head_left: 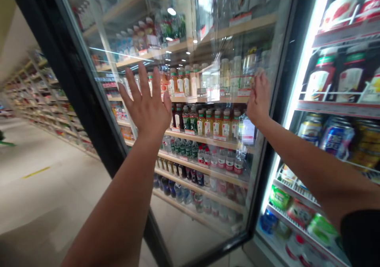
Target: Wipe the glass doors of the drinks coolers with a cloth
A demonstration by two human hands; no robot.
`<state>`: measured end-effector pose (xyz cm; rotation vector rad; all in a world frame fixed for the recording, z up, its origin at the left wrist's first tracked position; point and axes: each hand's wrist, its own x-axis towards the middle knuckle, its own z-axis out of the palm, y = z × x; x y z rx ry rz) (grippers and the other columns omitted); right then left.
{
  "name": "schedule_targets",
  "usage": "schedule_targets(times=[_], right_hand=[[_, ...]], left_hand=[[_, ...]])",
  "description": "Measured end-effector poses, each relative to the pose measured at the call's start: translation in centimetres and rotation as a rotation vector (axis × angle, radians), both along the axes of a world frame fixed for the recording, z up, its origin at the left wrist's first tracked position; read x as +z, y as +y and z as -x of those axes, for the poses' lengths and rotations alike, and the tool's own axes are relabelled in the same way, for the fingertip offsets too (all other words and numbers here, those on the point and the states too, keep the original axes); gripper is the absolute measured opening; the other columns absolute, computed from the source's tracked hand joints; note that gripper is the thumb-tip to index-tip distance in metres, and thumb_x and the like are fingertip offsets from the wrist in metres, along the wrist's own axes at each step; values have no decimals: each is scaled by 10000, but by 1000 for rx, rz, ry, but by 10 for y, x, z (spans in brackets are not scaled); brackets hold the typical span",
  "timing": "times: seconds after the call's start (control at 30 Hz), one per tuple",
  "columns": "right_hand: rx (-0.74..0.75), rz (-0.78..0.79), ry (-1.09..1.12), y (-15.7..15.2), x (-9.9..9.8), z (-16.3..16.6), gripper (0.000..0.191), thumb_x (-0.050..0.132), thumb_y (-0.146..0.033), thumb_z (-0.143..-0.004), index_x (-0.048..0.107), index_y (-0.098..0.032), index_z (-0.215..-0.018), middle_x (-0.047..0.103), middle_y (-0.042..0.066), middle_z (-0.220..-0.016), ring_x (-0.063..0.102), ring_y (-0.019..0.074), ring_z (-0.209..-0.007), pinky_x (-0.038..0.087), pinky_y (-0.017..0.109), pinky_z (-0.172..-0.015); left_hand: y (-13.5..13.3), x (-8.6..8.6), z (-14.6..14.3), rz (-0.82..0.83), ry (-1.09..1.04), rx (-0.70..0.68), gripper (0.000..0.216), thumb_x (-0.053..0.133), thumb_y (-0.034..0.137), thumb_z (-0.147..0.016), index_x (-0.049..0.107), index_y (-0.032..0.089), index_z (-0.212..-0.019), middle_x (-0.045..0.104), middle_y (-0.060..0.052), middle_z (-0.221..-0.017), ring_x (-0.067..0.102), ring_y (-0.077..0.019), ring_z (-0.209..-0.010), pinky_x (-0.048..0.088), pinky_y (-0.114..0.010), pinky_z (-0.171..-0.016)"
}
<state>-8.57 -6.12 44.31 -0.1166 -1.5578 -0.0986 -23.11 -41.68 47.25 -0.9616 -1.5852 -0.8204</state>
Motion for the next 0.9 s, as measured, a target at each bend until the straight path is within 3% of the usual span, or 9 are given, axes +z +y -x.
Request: schedule_targets(times=[0.07,0.13,0.27,0.33,0.47,0.53,0.63,0.8,0.9], right_hand=[[18,-115,-171,-26,0,5,566,266,-413,-1046,347,-288,-1592,335,10,-1677,232,231,-1580,265,575,-1281],[16,-149,-264,-51,1,10,560,268,-378,-1043,341,-322,-1596,350,-9,-1669,254,237,-1574,265,568,-1281],[-5,-10,-118,-84,-1,21,605,226,-311,-1039,216,-310,-1643,267,9,-1703,178,281,-1593,207,614,-1284],[8,-71,-176,-92,-7,26,617,245,-304,-1039,173,-335,-1651,279,-11,-1700,172,266,-1595,203,593,-1293],[24,-237,-330,-78,-5,24,576,278,-303,-1044,291,-358,-1617,379,-31,-1656,255,232,-1572,241,549,-1289],[8,-153,-189,-60,3,20,555,263,-315,-1051,354,-294,-1597,361,22,-1666,247,252,-1573,232,564,-1284],[-12,-83,-24,-43,6,15,569,237,-320,-1059,293,-248,-1621,278,60,-1699,196,269,-1587,201,602,-1285],[19,-310,-357,-57,-2,11,545,319,-351,-1049,334,-382,-1593,399,-57,-1642,295,229,-1559,293,544,-1281],[31,-165,-196,-60,8,13,536,250,-363,-1062,355,-342,-1587,370,-31,-1659,281,254,-1560,239,573,-1290]], left_hand=[[0,0,1,-8,1,40,770,515,457,-935,200,348,-1628,73,163,-1701,-276,-188,-1520,-207,-534,-1289],[0,0,1,-19,-9,77,719,473,439,-959,218,347,-1625,42,156,-1707,-221,-195,-1549,-171,-523,-1302],[0,2,-1,-3,-52,152,677,433,396,-990,236,310,-1632,38,75,-1727,-81,-256,-1597,-110,-562,-1307],[0,3,-1,7,-52,172,674,432,385,-994,239,297,-1634,55,51,-1731,-60,-270,-1601,-94,-569,-1306],[0,2,2,0,-58,172,676,439,364,-986,254,287,-1632,74,39,-1731,-56,-276,-1603,-74,-581,-1306],[1,2,6,-17,-54,125,675,443,361,-974,271,299,-1624,84,64,-1727,-75,-257,-1602,-92,-581,-1306],[2,2,9,-37,-43,61,666,428,382,-970,277,317,-1615,90,112,-1718,-112,-216,-1596,-129,-577,-1303],[0,4,6,6,-106,135,667,410,411,-989,257,293,-1627,41,86,-1724,-110,-224,-1596,-119,-557,-1308],[-1,3,7,10,-101,142,659,392,411,-998,245,289,-1629,24,86,-1724,-129,-214,-1591,-124,-546,-1309]])
